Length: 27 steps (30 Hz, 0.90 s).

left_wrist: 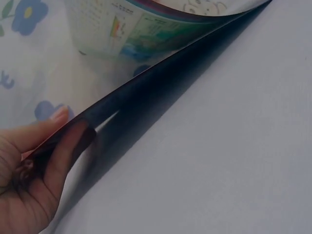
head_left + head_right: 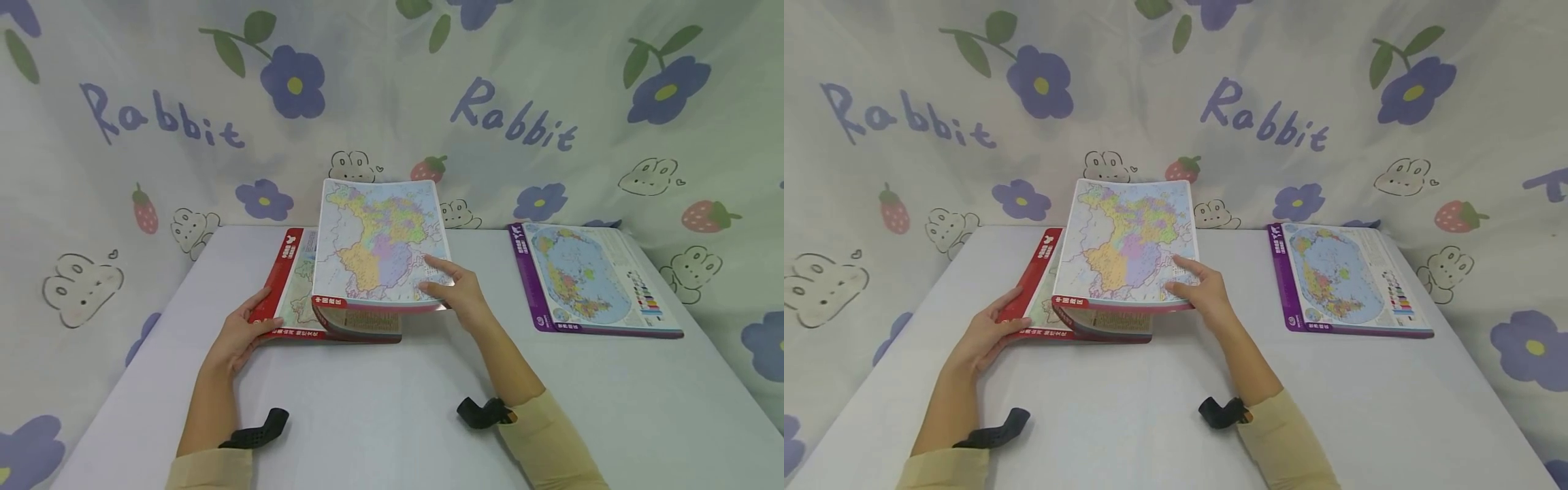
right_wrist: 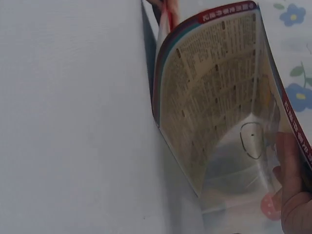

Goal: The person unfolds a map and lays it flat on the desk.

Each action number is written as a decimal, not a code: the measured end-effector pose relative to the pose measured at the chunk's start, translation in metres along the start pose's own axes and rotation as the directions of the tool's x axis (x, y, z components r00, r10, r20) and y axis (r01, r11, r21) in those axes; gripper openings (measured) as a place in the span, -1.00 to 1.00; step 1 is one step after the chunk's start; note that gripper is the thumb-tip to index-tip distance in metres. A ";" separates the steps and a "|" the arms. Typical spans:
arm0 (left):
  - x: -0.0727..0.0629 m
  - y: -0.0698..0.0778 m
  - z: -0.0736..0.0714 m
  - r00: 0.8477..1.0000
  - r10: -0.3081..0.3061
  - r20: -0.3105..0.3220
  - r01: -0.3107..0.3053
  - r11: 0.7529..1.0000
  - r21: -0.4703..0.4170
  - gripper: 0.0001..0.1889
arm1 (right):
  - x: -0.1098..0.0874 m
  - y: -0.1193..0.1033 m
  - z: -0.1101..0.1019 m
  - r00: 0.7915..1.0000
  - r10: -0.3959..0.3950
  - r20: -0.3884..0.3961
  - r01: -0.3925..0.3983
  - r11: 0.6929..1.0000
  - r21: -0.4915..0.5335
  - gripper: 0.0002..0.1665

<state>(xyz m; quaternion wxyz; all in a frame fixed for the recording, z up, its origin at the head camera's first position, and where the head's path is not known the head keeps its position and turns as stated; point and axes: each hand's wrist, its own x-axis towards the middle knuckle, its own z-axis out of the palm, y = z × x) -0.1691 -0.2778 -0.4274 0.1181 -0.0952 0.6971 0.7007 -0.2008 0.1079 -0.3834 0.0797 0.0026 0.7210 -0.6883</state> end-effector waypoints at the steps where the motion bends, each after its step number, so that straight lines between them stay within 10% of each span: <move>1: 0.000 0.000 0.000 1.000 -0.001 0.000 0.001 1.000 0.003 -0.09 | 0.000 -0.001 -0.001 1.000 -0.006 -0.003 0.006 1.000 -0.006 -0.34; 27: -0.004 0.002 -0.015 0.998 -0.033 -0.053 0.037 0.997 0.072 -0.11 | -0.012 -0.031 -0.042 0.999 0.006 -0.036 -0.004 0.998 0.058 -0.32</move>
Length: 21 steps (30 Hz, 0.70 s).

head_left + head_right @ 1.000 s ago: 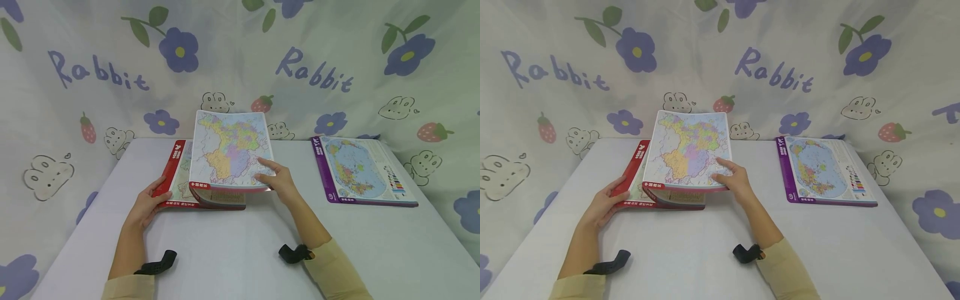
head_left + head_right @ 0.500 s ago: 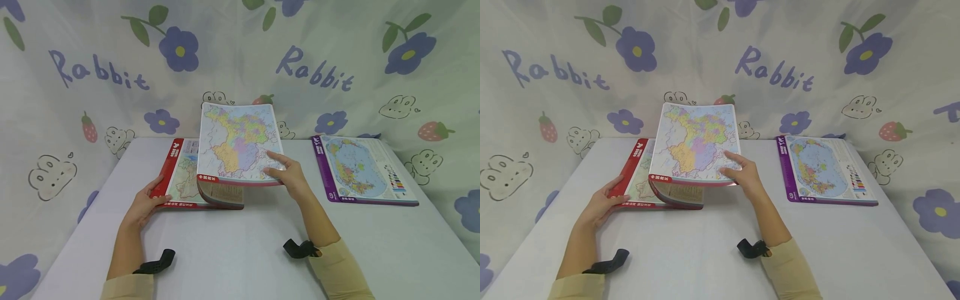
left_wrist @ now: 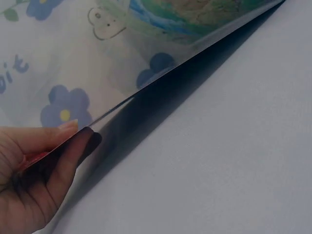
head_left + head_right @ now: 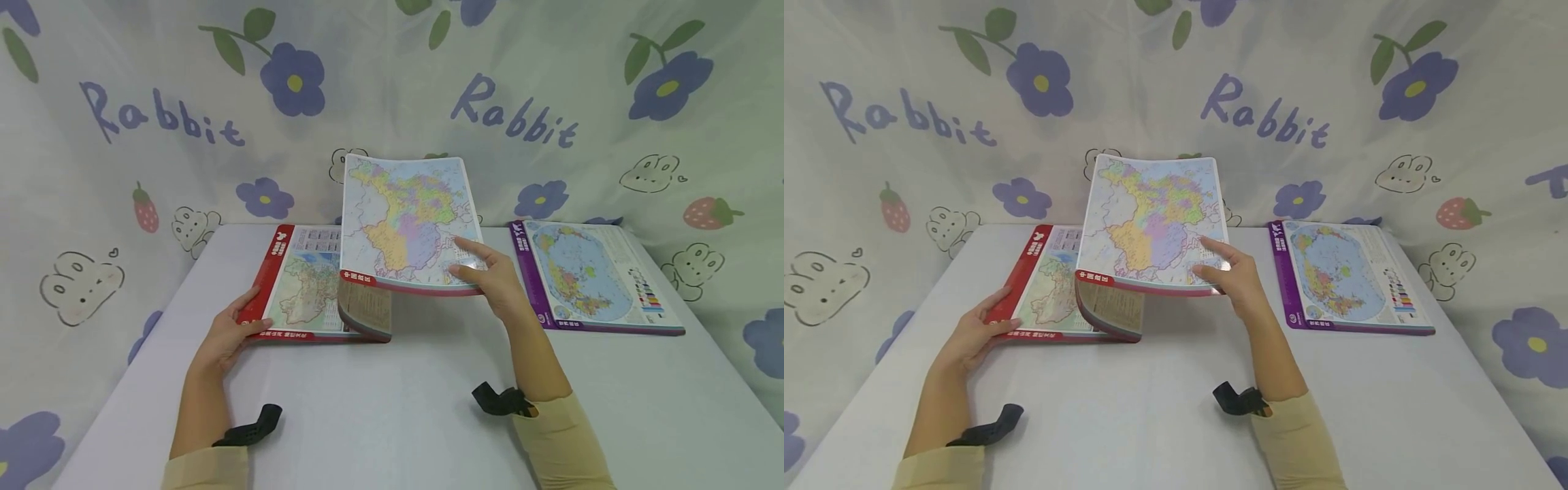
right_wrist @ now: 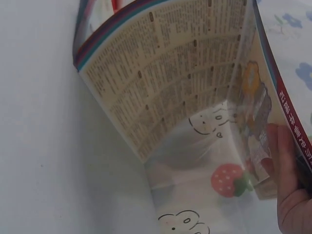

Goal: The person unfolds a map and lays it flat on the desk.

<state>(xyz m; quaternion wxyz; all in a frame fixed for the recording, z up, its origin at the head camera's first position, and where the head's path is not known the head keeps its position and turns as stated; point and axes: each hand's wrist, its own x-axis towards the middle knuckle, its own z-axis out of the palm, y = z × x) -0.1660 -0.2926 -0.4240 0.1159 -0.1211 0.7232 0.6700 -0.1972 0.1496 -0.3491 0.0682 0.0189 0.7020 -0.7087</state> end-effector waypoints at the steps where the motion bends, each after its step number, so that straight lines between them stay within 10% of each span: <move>1: 0.000 0.000 -0.001 1.000 -0.003 -0.005 0.003 1.000 0.001 -0.11 | -0.001 -0.001 -0.001 1.000 0.000 -0.004 0.000 1.000 -0.002 -0.32; 21: -0.003 -0.002 -0.018 0.999 -0.029 -0.024 0.027 0.998 -0.054 -0.11 | -0.012 -0.017 -0.026 0.997 -0.062 -0.035 0.060 0.996 -0.066 -0.29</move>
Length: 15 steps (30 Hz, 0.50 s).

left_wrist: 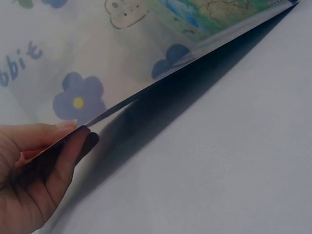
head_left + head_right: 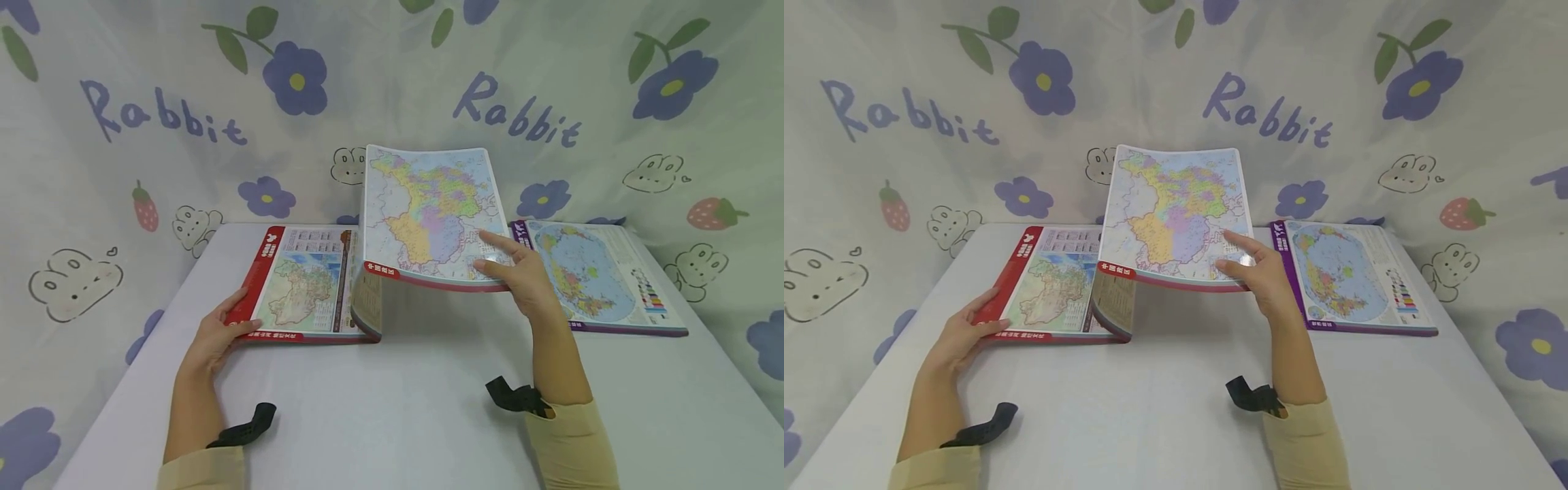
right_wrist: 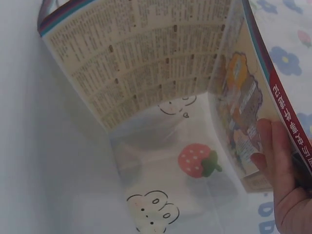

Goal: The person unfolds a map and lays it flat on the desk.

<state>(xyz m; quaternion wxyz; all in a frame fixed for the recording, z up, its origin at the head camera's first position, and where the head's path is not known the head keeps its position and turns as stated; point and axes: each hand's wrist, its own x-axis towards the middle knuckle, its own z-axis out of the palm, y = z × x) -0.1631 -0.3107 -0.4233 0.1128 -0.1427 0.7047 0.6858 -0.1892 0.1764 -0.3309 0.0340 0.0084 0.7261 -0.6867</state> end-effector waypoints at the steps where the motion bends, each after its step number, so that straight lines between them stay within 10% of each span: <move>1: 0.000 0.000 0.000 1.000 0.000 -0.007 0.000 1.000 -0.005 -0.12 | -0.001 -0.001 -0.002 1.000 -0.005 -0.001 0.005 1.000 -0.016 -0.29; 15: -0.006 0.002 -0.006 0.997 -0.007 -0.073 0.003 0.999 -0.052 -0.15 | -0.004 -0.002 -0.020 0.999 0.033 -0.024 -0.033 0.999 0.011 -0.22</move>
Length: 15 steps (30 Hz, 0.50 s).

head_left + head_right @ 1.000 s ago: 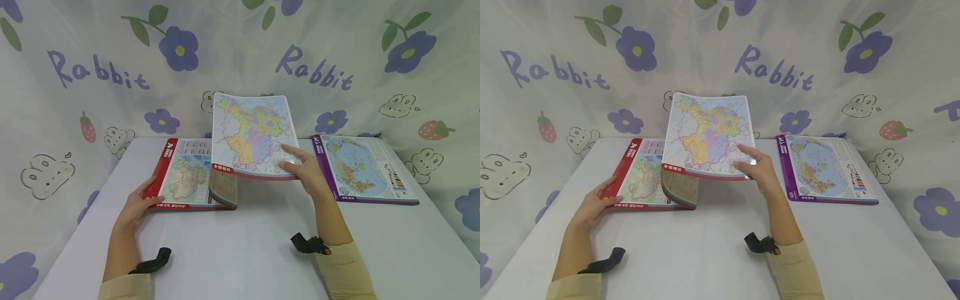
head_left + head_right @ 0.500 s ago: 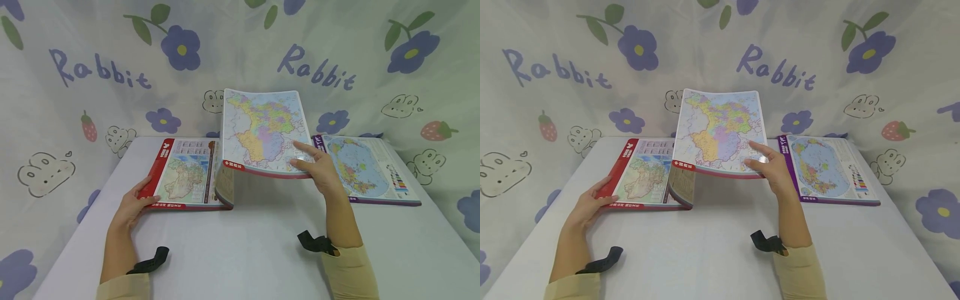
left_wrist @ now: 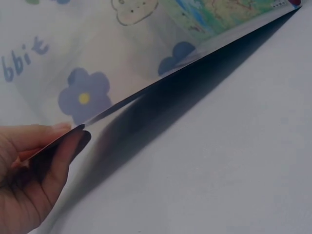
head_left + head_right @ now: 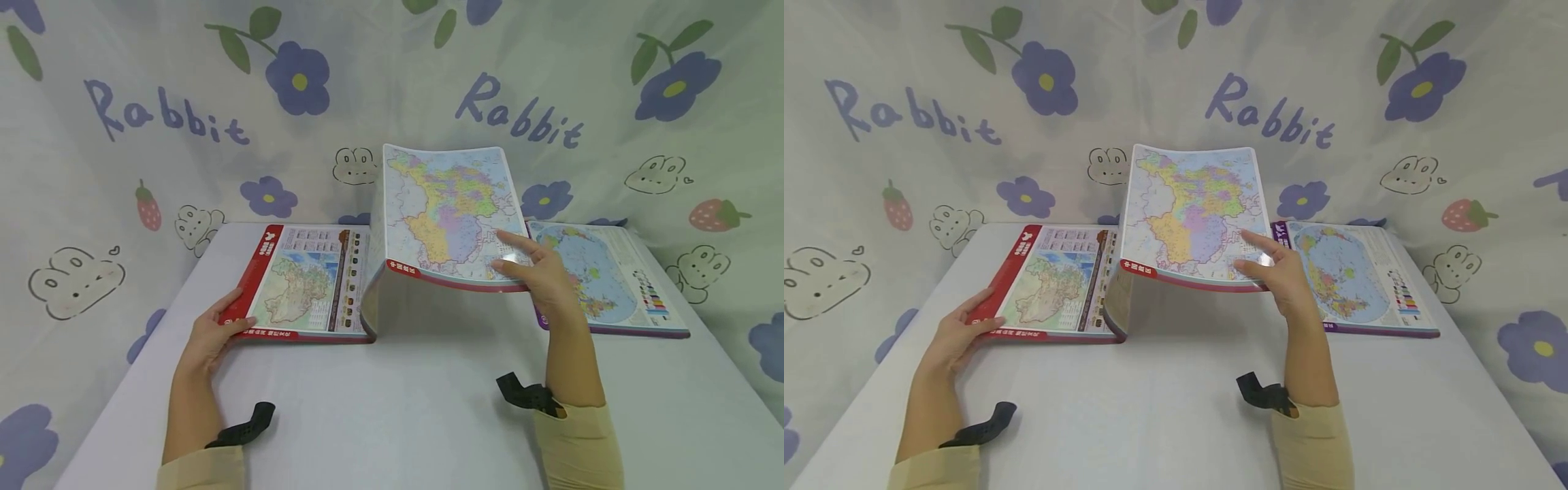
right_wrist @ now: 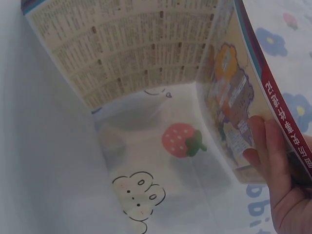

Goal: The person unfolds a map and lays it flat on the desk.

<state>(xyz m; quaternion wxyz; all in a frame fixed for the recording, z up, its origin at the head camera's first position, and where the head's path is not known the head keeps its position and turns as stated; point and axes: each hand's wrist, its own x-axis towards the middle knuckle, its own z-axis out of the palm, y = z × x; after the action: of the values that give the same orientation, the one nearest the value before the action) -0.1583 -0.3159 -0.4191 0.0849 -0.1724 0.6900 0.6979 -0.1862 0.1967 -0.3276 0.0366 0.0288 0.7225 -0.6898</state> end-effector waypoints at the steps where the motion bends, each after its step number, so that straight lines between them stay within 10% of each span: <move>1: -0.001 0.000 -0.001 1.000 -0.005 -0.009 0.005 1.000 -0.008 -0.15 | 0.001 0.000 -0.001 1.000 0.010 -0.004 -0.010 1.000 0.003 -0.21; 15: -0.002 0.001 -0.009 0.995 -0.051 -0.086 0.041 0.992 -0.121 -0.18 | 0.006 0.006 -0.015 0.999 0.044 0.006 -0.044 0.996 0.075 -0.19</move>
<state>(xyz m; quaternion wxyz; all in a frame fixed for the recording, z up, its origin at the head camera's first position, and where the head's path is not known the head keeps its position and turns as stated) -0.1556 -0.3251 -0.4169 0.0599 -0.2238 0.6460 0.7273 -0.1920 0.2123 -0.3336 0.0523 0.0447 0.6952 -0.7155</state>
